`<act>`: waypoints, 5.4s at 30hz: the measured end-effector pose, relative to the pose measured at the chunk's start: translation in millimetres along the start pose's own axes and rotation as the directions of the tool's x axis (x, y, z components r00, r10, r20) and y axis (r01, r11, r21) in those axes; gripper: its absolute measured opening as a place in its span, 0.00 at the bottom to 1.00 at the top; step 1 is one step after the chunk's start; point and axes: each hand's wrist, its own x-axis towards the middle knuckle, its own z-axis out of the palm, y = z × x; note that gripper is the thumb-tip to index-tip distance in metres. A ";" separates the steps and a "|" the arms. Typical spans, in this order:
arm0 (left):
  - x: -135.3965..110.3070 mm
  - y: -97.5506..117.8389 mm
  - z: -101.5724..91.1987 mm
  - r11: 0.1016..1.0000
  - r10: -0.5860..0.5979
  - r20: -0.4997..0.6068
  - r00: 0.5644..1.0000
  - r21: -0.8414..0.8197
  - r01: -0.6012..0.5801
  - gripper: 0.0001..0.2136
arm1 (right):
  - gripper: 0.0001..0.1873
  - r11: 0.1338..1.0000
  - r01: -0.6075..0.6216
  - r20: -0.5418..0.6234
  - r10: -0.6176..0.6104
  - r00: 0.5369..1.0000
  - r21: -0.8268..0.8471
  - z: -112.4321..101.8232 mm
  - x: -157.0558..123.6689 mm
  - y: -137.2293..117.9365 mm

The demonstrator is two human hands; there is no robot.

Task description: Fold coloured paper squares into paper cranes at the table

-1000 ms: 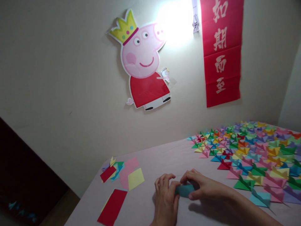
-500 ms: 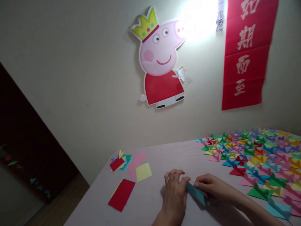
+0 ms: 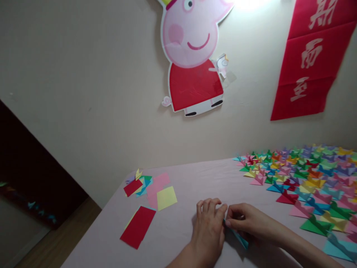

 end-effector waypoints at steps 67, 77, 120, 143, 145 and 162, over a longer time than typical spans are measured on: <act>-65.4 -32.2 69.6 0.825 0.391 -0.166 0.905 0.499 -0.265 0.13 | 0.09 0.821 -0.019 -0.261 -0.160 0.952 -0.570 -2.6 10.6 18.3; -65.9 -30.8 75.8 0.841 0.373 -0.219 0.901 0.491 -0.229 0.11 | 0.09 0.802 -0.013 -0.243 -0.166 0.956 -0.597 -1.1 10.2 20.6; -31.8 -11.2 37.9 0.823 0.405 -0.237 0.883 0.515 -0.239 0.04 | 0.12 0.816 0.086 -0.260 -0.280 0.924 -0.571 13.3 -6.4 17.6; -51.6 -14.9 36.0 0.874 0.264 -0.255 0.930 0.471 -0.119 0.15 | 0.30 0.919 0.208 -0.333 -0.321 0.887 -0.334 1.5 2.8 34.8; -56.2 -17.6 32.9 0.869 0.248 -0.248 0.936 0.485 -0.102 0.12 | 0.30 0.934 0.235 -0.334 -0.319 0.887 -0.268 -0.2 2.6 36.8; -1.4 -2.5 -8.0 0.808 -0.401 0.075 0.913 -0.439 0.392 0.18 | 0.05 0.957 0.263 -0.274 -0.286 0.918 -0.119 -5.9 -2.7 11.7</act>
